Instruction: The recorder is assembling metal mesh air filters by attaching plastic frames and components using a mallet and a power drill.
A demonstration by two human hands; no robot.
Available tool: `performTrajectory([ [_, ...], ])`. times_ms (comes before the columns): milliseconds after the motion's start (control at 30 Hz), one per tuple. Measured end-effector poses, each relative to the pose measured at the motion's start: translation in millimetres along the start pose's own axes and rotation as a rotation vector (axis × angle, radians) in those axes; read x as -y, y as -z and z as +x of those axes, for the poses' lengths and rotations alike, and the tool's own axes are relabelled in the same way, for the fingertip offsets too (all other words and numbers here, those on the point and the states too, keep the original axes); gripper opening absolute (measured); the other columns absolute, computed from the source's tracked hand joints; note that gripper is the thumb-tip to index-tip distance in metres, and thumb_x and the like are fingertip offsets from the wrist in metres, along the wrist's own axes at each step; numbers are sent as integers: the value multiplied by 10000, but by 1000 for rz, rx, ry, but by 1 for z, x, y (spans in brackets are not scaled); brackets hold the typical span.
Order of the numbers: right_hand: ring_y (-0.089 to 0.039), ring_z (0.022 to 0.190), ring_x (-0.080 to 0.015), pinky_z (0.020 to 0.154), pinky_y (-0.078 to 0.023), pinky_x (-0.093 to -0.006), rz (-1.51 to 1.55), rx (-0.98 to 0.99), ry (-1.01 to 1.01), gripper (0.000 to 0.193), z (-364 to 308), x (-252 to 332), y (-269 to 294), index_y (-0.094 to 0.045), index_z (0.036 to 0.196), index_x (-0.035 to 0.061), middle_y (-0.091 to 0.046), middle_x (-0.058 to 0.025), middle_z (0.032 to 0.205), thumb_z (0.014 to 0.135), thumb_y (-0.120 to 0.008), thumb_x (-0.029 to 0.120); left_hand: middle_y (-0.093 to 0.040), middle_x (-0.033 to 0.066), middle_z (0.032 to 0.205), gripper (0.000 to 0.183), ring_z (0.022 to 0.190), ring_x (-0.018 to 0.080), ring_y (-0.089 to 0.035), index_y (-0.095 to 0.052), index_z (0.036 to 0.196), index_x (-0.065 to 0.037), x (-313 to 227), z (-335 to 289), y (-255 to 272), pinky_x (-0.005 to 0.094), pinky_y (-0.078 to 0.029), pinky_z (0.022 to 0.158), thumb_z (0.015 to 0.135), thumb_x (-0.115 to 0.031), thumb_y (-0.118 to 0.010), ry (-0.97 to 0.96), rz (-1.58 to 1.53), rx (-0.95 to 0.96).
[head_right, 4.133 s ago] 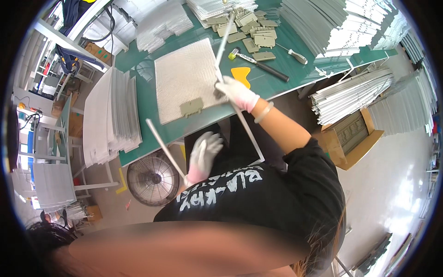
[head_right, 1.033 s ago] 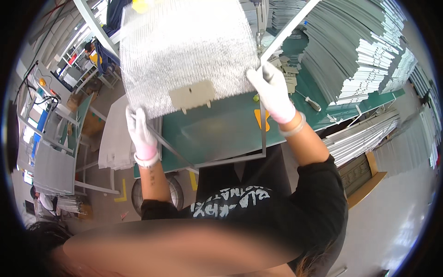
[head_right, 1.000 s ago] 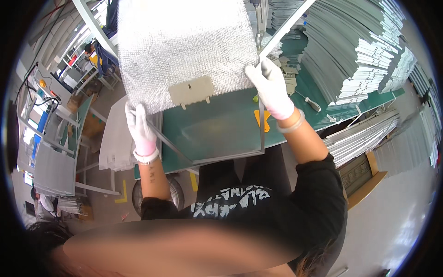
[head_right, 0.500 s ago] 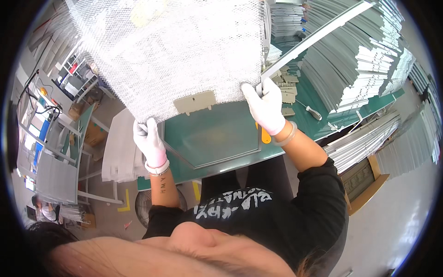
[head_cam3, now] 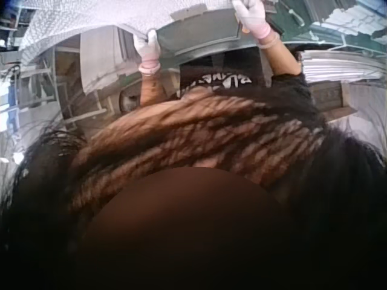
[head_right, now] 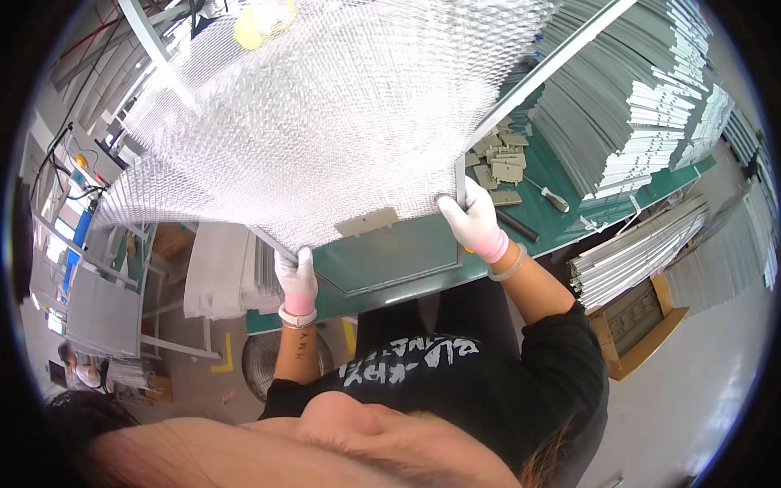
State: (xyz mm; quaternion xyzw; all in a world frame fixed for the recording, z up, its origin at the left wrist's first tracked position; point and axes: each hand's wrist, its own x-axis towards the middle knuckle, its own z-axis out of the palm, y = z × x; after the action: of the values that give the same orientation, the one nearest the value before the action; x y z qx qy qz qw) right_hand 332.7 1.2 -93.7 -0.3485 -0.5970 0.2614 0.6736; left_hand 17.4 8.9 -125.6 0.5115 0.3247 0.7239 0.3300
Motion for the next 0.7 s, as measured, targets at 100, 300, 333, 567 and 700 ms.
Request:
performTrajectory([
  [100, -566, 918, -81, 845, -473, -263, -128, 385, -118, 284, 13, 20, 33, -603, 1194, -33, -645, -25, 1009, 934, -600, 83, -619, 23, 1017, 364, 785, 54, -522, -528, 1239, 15, -13, 17, 37, 199, -445, 700, 904, -19, -666, 120, 244, 377],
  [300, -530, 749, -44, 676, -450, -231, 48, 46, -32, 263, 35, 55, 7, -613, 1125, -52, -624, 17, 844, 908, -653, 91, -619, 19, 1064, 278, 832, 75, -536, -547, 1216, 42, -52, 55, -8, 204, -435, 776, 939, 24, -560, -182, -187, 64],
  [333, -504, 658, -28, 593, -425, -215, -111, -57, 7, 238, 36, 54, -1, -621, 1089, -46, -607, 38, 745, 900, -671, 90, -619, 19, 1064, 278, 832, 75, -536, -547, 1216, 42, -46, 55, -8, 204, -435, 776, 939, 24, -560, -183, -189, 65],
  [567, -402, 570, -1, 504, -348, -209, -55, -197, 27, 160, 34, 47, -14, -583, 819, 12, -501, 74, 619, 867, -724, 69, -620, 29, 1109, 311, 841, 41, -507, -542, 1261, 40, -54, 52, -15, 190, -412, 743, 953, 9, -571, -196, -113, 38],
  [700, -375, 574, -4, 504, -327, -213, -53, -269, 113, 265, 18, 49, -17, -503, 725, 53, -442, 82, 617, 852, -735, 42, -624, 45, 1156, 351, 968, 85, -544, -533, 1286, 35, -48, 49, -9, 245, -422, 884, 949, -31, -606, -187, -143, 132],
])
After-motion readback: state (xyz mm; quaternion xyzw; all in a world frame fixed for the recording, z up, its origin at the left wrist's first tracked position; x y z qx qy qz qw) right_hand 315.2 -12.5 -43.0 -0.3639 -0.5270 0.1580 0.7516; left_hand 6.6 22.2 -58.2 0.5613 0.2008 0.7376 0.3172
